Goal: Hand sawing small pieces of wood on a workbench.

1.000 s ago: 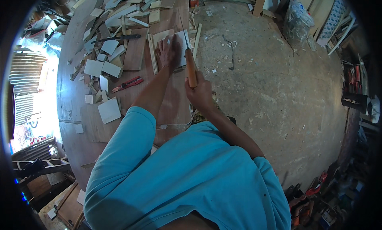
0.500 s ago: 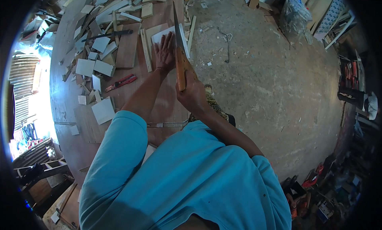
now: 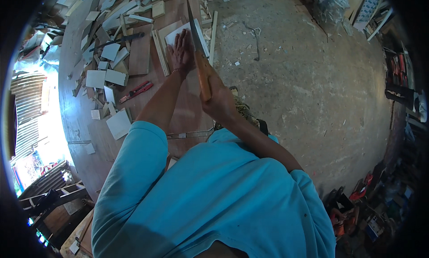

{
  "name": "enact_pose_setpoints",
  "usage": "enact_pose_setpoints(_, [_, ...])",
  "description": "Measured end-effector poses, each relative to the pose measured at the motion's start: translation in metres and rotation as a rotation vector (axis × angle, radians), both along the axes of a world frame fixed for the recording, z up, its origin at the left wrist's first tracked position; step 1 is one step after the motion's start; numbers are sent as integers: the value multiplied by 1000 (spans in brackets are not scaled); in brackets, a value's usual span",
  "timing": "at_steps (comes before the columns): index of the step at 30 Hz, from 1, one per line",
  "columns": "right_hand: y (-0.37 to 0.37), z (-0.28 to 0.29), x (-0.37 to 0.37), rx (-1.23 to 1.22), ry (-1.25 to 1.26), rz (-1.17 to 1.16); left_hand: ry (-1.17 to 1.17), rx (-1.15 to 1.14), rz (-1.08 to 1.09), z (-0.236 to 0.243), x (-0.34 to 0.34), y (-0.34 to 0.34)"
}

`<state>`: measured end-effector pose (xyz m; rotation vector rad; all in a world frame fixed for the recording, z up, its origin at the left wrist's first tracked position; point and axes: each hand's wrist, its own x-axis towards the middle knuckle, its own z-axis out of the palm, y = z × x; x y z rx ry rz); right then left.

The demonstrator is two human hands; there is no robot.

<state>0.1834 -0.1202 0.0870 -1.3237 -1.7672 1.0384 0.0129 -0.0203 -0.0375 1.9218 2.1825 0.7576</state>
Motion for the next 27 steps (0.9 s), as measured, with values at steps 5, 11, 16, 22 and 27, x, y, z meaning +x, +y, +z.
enact_pose_setpoints(5, [36, -2, -13, 96, -108, -55, 33, 22, -31, -5, -5, 4])
enact_pose_setpoints(11, [38, -34, -4, 188, -12, -10, 22, -90, 5, 11, -1, 8])
enact_pose_setpoints(16, [32, -38, 11, 112, 8, -93, -23, -286, 131, 20, -10, 26])
enact_pose_setpoints(22, [22, -19, -4, 14, 125, -147, 136, -42, -9, -13, -20, 40])
enact_pose_setpoints(27, [27, -5, -7, -67, 124, -191, 103, -67, 43, -2, -2, 39])
